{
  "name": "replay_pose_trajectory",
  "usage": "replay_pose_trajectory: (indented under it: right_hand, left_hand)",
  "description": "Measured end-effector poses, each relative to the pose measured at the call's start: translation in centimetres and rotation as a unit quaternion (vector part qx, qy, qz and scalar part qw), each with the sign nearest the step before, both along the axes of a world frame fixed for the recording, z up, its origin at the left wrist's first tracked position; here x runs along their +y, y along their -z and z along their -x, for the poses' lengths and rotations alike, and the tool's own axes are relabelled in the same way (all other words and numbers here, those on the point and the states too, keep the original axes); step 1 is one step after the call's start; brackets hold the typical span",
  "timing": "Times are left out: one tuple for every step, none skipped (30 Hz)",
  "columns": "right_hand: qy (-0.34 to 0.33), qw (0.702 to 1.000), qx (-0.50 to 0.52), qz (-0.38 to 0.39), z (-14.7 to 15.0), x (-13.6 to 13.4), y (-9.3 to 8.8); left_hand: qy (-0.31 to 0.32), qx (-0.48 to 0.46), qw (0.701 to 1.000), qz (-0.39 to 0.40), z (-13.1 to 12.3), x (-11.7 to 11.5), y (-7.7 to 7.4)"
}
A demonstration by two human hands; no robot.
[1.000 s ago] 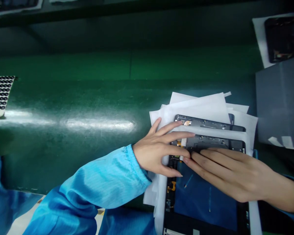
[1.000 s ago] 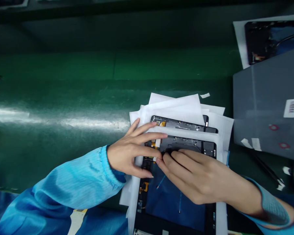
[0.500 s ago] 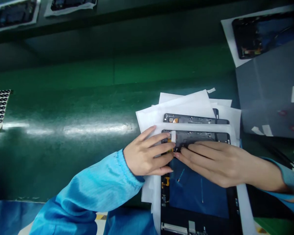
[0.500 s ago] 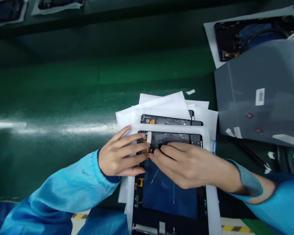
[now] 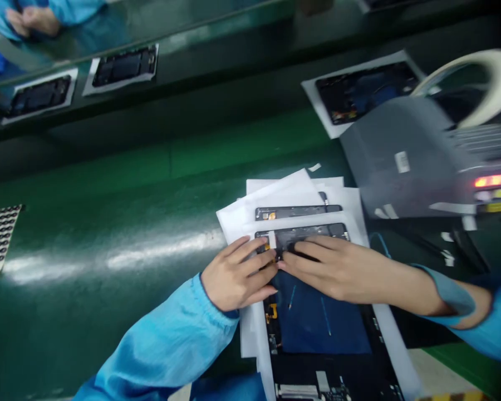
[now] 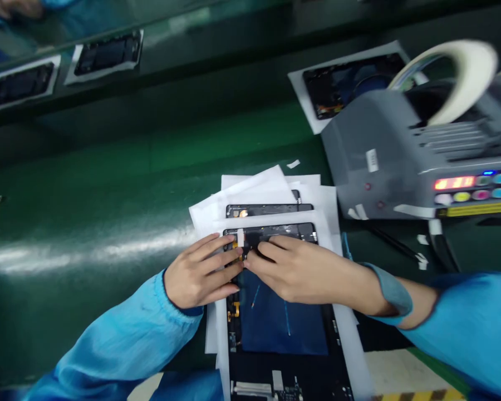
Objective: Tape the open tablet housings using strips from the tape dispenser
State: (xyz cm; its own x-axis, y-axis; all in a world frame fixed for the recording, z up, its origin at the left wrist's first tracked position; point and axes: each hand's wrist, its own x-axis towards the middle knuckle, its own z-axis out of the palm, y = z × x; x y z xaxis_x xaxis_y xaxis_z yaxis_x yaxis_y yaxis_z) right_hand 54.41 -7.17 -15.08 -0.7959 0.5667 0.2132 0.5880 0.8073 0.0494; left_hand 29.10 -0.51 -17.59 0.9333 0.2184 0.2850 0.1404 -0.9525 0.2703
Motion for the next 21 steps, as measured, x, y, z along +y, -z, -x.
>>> replay_pose_trajectory:
  right_hand:
    - [0.009, 1.0, -0.008, -0.014, 0.1, -0.4, -0.3]
    - [0.027, 0.999, -0.011, -0.033, 0.0, -0.9, -0.7]
    - [0.053, 0.997, -0.001, -0.058, -0.2, -1.6, -1.0]
    - [0.09, 0.992, 0.021, -0.09, -0.7, -2.5, -1.3]
    - [0.137, 0.981, 0.049, -0.128, -1.5, -3.6, -1.5]
    - [0.188, 0.964, 0.079, -0.169, -2.7, -4.8, -1.4]
    - [0.24, 0.943, 0.105, -0.205, -4.0, -6.1, -1.2]
    - [0.296, 0.917, 0.116, -0.24, -5.6, -7.4, -0.7]
    - [0.337, 0.898, 0.113, -0.258, -7.3, -8.4, -0.1]
    - [0.375, 0.883, 0.101, -0.263, -8.9, -9.3, 0.7]
    - [0.413, 0.866, 0.083, -0.269, -10.4, -9.8, 1.5]
    - [0.438, 0.856, 0.071, -0.266, -11.5, -9.9, 2.2]
    - [0.455, 0.847, 0.064, -0.266, -12.4, -9.8, 2.7]
    - [0.463, 0.844, 0.06, -0.265, -13.0, -9.5, 3.0]
    - [0.46, 0.846, 0.059, -0.261, -13.3, -9.0, 3.0]
    - [0.453, 0.851, 0.059, -0.259, -13.3, -8.5, 2.8]
    - [0.445, 0.855, 0.059, -0.259, -13.2, -8.1, 2.4]
    - [0.437, 0.858, 0.063, -0.262, -12.9, -7.8, 2.0]
    - [0.431, 0.859, 0.07, -0.268, -12.4, -7.8, 1.5]
    - [0.428, 0.856, 0.079, -0.278, -11.9, -8.1, 1.2]
    - [0.427, 0.853, 0.095, -0.285, -11.2, -8.6, 1.0]
  left_hand:
    - [0.0, 0.013, 1.0, 0.002, 0.0, 0.1, 0.0]
    - [-0.001, 0.021, 1.0, 0.004, 0.1, 0.1, -0.1]
    - [-0.003, 0.024, 1.0, 0.006, 0.1, 0.2, -0.1]
    - [-0.005, 0.024, 1.0, 0.009, 0.1, 0.3, -0.1]
    - [-0.007, 0.023, 1.0, 0.013, 0.1, 0.4, -0.1]
    - [-0.009, 0.02, 1.0, 0.015, 0.0, 0.4, -0.1]
    - [-0.01, 0.018, 1.0, 0.015, 0.0, 0.5, -0.1]
    - [-0.01, 0.016, 1.0, 0.014, -0.1, 0.5, -0.1]
    - [-0.01, 0.013, 1.0, 0.013, -0.1, 0.5, -0.2]
    - [-0.01, 0.01, 1.0, 0.012, -0.2, 0.6, -0.2]
    - [-0.01, 0.008, 1.0, 0.013, -0.2, 0.6, -0.2]
    - [-0.01, 0.006, 1.0, 0.014, -0.2, 0.7, -0.2]
    - [-0.012, 0.005, 1.0, 0.014, -0.2, 0.7, -0.2]
    - [-0.013, 0.003, 1.0, 0.012, -0.2, 0.8, -0.2]
    - [-0.012, -0.001, 1.0, 0.006, -0.1, 0.8, -0.1]
    - [-0.012, -0.004, 1.0, 0.0, -0.1, 0.9, -0.1]
    - [-0.012, -0.008, 1.0, -0.008, 0.0, 0.9, -0.2]
    - [-0.012, -0.01, 1.0, -0.016, 0.1, 0.8, -0.3]
    - [-0.011, -0.009, 1.0, -0.023, 0.1, 0.7, -0.6]
    - [-0.014, -0.003, 0.999, -0.03, 0.0, 0.5, -1.1]
    - [-0.019, 0.004, 0.999, -0.037, -0.2, 0.2, -1.8]
